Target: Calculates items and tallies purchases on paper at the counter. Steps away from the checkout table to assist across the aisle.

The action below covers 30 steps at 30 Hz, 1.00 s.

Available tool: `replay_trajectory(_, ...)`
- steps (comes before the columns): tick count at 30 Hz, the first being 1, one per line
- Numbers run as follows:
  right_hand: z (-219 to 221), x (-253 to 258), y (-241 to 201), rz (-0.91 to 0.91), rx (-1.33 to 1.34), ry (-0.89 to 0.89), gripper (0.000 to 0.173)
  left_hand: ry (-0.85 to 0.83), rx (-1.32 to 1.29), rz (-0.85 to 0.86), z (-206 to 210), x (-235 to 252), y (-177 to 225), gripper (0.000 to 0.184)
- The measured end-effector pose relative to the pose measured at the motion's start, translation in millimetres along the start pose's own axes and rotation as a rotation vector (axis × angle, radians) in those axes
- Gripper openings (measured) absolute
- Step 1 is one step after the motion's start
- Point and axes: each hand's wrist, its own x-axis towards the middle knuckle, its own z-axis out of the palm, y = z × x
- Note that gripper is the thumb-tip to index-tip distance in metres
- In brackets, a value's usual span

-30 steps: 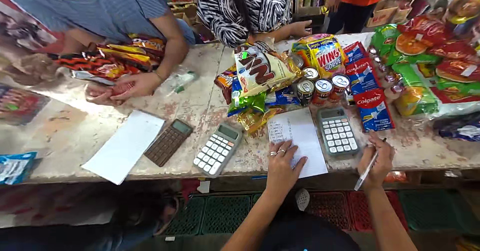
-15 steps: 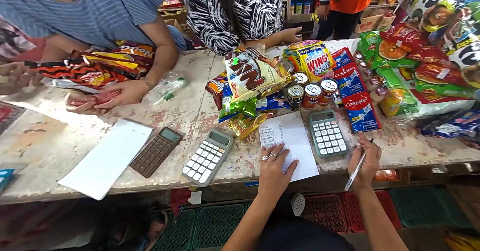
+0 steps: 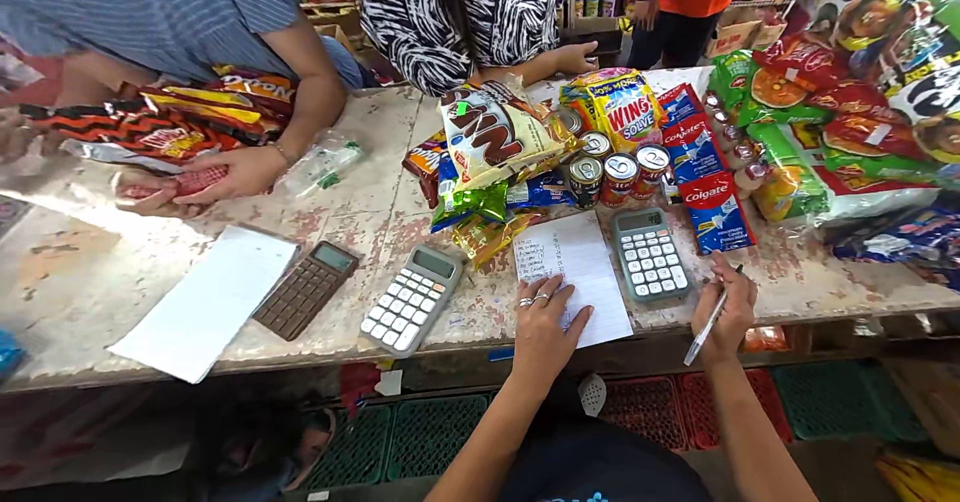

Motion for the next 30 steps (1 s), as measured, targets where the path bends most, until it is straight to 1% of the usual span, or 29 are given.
replay_trajectory(4, -1.7, -0.2, 0.6, -0.014, -0.016, -0.015, 0.026, 0.002, -0.005, 0.003, 2.4, 0.0, -2.5, 0.044)
replay_trajectory(7, -5.4, 4.9, 2.4, 0.000, 0.078, -0.032, 0.026, -0.004, -0.005, 0.004, 0.6, 1.2, -2.4, 0.044)
replay_trajectory(10, -19.6, 7.0, -0.7, 0.037, 0.191, -0.087, 0.026, 0.010, -0.095, -0.007, -6.3, -0.7, -3.1, 0.044)
replay_trajectory(14, -39.4, 1.3, -17.7, -0.013, 0.183, -0.159, 0.023, 0.036, -0.151, 0.064, -8.9, -7.4, -15.9, 0.040)
replay_trajectory(17, -45.4, -1.8, -32.0, -0.046, 0.123, -0.214, 0.023, 0.024, -0.139, 0.089, -9.5, -9.6, -19.5, 0.045)
replay_trajectory(23, -44.4, 3.9, -39.3, -0.076, -0.046, -0.281, 0.027, 0.035, -0.112, 0.121, -12.3, -10.0, -16.1, 0.055)
replay_trajectory(26, -44.9, 15.9, -56.2, -0.089, -0.059, -0.305, 0.025, 0.034, -0.113, 0.138, -14.6, -11.0, -14.8, 0.061)
replay_trajectory(30, -39.7, 26.1, -84.0, -0.137, 0.003, -0.296, 0.024, 0.011, -0.116, 0.149, -17.0, -11.4, -16.1, 0.069)
